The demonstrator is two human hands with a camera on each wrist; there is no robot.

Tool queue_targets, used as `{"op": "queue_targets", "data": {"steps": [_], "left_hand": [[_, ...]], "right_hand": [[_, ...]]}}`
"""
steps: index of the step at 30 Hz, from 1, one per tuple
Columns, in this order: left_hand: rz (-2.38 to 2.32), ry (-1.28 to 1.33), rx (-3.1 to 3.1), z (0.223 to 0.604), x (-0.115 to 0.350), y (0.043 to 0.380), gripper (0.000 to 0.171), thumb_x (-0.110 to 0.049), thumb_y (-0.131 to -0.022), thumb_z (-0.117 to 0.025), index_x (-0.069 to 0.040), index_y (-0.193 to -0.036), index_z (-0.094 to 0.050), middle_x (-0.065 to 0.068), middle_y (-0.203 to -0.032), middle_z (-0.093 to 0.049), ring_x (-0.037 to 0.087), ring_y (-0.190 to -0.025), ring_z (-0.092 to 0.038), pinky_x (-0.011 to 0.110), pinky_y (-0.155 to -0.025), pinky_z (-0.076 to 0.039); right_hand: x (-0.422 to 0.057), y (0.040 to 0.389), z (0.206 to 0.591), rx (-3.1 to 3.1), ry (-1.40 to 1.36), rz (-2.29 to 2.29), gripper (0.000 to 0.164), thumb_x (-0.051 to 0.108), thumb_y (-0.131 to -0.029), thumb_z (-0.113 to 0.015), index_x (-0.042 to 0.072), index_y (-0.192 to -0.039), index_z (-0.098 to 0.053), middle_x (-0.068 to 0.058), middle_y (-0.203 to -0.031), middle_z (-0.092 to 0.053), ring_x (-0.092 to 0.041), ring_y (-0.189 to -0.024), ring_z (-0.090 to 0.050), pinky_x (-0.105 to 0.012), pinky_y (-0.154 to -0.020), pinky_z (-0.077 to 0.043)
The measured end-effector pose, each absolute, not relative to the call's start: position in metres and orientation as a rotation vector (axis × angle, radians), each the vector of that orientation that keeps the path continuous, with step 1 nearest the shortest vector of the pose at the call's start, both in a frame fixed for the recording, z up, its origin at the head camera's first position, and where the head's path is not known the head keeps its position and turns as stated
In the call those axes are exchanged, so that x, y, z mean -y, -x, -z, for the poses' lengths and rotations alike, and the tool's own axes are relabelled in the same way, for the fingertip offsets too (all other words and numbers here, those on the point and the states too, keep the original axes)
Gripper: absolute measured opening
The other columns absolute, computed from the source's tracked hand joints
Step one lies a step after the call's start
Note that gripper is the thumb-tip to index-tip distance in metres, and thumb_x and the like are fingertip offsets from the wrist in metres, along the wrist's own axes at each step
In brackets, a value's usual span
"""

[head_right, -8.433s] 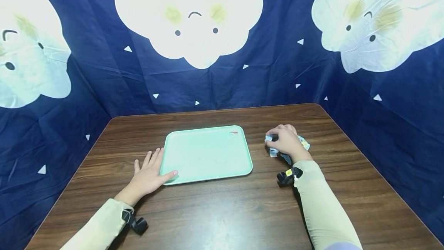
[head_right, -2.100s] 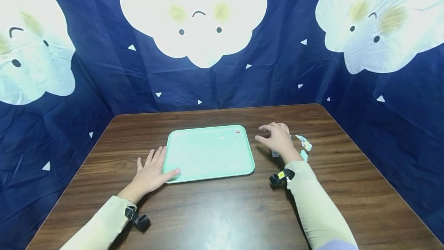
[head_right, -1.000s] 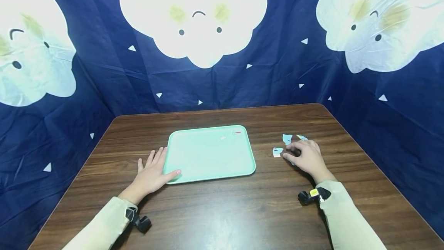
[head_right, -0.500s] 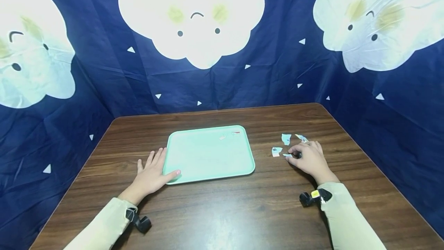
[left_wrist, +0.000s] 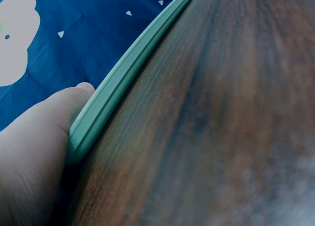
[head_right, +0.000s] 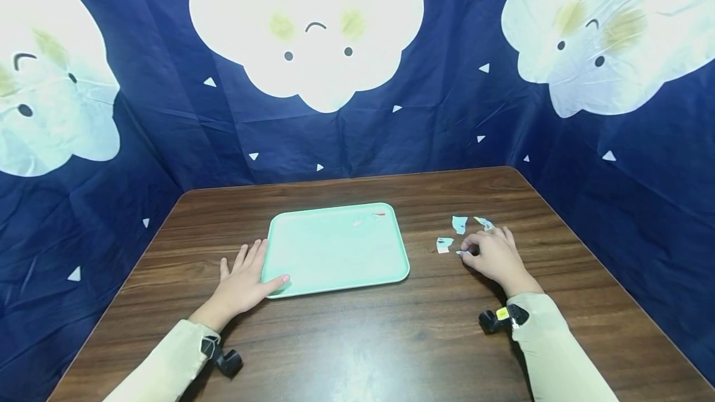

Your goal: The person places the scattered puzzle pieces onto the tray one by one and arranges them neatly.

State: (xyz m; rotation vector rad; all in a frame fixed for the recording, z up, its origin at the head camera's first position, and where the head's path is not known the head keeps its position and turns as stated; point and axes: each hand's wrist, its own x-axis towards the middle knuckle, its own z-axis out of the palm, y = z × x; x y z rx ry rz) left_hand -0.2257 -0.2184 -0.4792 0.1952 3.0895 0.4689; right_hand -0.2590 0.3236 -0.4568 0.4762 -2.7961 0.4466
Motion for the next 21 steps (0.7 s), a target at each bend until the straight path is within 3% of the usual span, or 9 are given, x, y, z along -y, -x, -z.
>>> {"op": "queue_targets", "data": {"steps": [11,21], "left_hand": [[-0.471,-0.195,-3.093,0.4785,0.2191,0.2257,0.12,-0.091,-0.083,-0.037,-0.006,-0.163,-0.009,0.02,-0.168,-0.01,0.045,-0.153,-0.001,0.076,-0.11,0.009],[-0.469,-0.195,-3.09,0.4791,0.2189,0.226,0.121,-0.091,-0.082,-0.036,-0.006,-0.163,-0.008,0.02,-0.168,-0.009,0.044,-0.154,-0.001,0.077,-0.109,0.009]], "right_hand": [[-0.3206,0.2569,0.4532,2.767,-0.521,-0.233,0.007,0.024,-0.084,-0.075,0.022,-0.081,-0.068,-0.002,-0.091,-0.069,-0.039,-0.093,-0.06,-0.07,-0.1,-0.026],[-0.3211,0.2556,0.4495,2.772,-0.546,-0.225,0.008,0.024,-0.086,-0.074,0.018,-0.089,-0.07,0.005,-0.079,-0.066,-0.036,-0.089,-0.065,-0.076,-0.098,-0.029]]}}
